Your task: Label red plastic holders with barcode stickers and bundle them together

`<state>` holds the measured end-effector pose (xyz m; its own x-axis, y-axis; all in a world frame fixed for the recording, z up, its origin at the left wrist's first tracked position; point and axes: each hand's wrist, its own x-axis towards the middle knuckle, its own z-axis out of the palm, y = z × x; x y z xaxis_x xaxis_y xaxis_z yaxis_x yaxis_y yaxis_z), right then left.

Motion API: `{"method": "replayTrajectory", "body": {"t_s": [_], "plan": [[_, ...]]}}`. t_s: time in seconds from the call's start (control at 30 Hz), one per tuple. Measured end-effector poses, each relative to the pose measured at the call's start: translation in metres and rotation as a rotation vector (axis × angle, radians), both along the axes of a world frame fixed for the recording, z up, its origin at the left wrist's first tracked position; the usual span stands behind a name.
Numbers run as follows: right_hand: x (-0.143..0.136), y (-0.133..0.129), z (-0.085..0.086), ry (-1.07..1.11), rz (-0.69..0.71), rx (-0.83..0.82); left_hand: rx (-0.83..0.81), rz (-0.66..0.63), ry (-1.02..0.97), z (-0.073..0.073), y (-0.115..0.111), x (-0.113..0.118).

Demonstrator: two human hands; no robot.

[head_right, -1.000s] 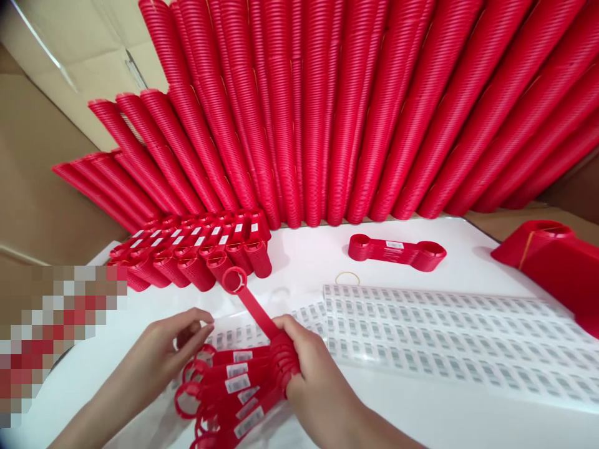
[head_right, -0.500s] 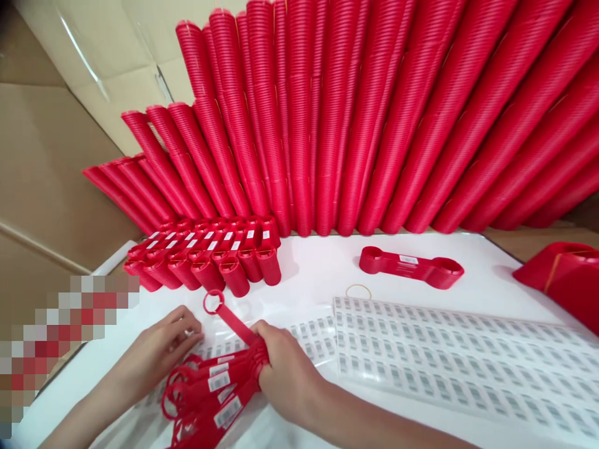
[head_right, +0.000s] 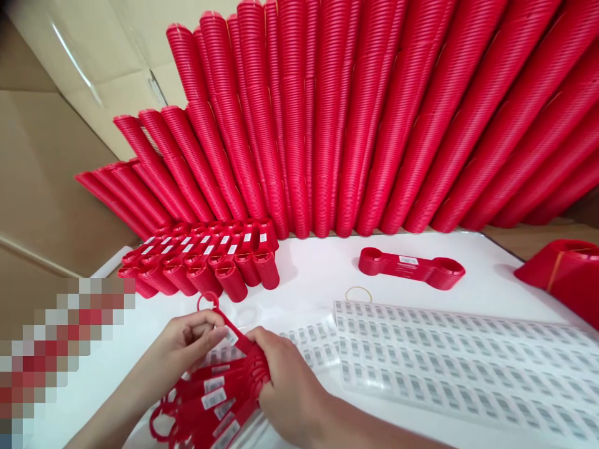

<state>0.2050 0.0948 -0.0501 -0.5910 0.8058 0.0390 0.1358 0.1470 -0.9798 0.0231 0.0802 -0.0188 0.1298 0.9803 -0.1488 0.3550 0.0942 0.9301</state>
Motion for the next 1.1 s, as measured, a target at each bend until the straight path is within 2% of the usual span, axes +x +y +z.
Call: {"method": "replayTrajectory", "body": {"t_s": [0.3,0.53,0.8,1.0,1.1], "plan": [[0.000,0.001,-0.004,0.028,0.016,-0.074,-0.003,0.041,-0.024,-0.003,0.003,0.003],[0.000,0.000,-0.001,0.044,0.019,-0.081,0.047,0.058,0.081,-0.008,0.001,0.004],[0.001,-0.002,0.004,0.075,0.041,-0.069,0.321,0.055,0.487,-0.010,-0.006,0.008],[0.003,-0.004,0.006,0.091,0.044,-0.023,0.757,0.027,0.813,-0.011,-0.008,0.012],[0.003,-0.003,0.006,0.107,0.050,-0.031,0.828,0.093,0.849,-0.010,-0.006,0.011]]}}
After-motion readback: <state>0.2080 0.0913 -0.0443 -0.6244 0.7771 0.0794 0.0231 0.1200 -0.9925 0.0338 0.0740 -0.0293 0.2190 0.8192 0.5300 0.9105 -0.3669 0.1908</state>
